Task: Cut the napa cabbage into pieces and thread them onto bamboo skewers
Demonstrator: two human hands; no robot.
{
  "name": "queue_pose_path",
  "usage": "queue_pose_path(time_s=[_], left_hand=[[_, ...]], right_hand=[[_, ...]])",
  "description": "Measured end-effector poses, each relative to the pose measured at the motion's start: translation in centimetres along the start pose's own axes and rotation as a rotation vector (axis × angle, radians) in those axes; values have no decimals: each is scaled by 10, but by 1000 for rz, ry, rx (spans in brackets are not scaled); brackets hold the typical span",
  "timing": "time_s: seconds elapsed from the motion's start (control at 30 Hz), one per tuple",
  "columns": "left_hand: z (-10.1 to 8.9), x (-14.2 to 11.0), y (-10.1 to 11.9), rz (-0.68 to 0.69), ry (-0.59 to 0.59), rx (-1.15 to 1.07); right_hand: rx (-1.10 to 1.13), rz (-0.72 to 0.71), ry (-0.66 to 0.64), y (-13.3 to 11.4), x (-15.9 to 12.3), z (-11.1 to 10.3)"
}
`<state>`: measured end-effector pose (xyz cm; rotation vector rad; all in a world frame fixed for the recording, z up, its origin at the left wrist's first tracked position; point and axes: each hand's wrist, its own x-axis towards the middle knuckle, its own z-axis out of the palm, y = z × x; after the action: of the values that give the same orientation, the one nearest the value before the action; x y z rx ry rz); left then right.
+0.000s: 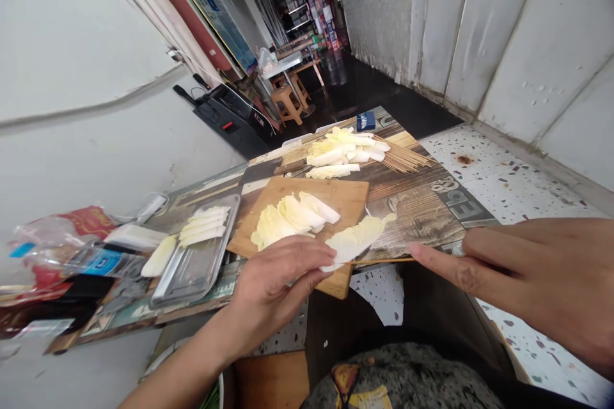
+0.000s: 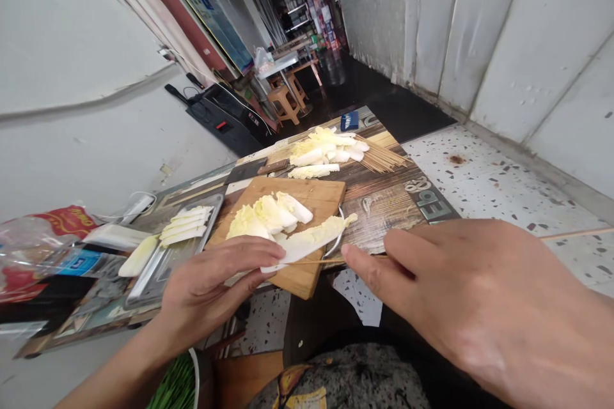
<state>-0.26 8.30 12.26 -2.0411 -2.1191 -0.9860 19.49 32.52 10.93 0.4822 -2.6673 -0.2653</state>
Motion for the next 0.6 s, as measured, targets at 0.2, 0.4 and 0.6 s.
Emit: queue_pose_path(time_s=[0.2,0.4,0.6], left_hand=[[-1,0,0,-1,-9,20],[-3,1,0,16,-18,34],[-1,1,0,19,-9,29]], right_hand=[[-7,4,1,0,0,-1],[-41,5,-34,-2,0,-5],[1,18,24,-1,2,-2]])
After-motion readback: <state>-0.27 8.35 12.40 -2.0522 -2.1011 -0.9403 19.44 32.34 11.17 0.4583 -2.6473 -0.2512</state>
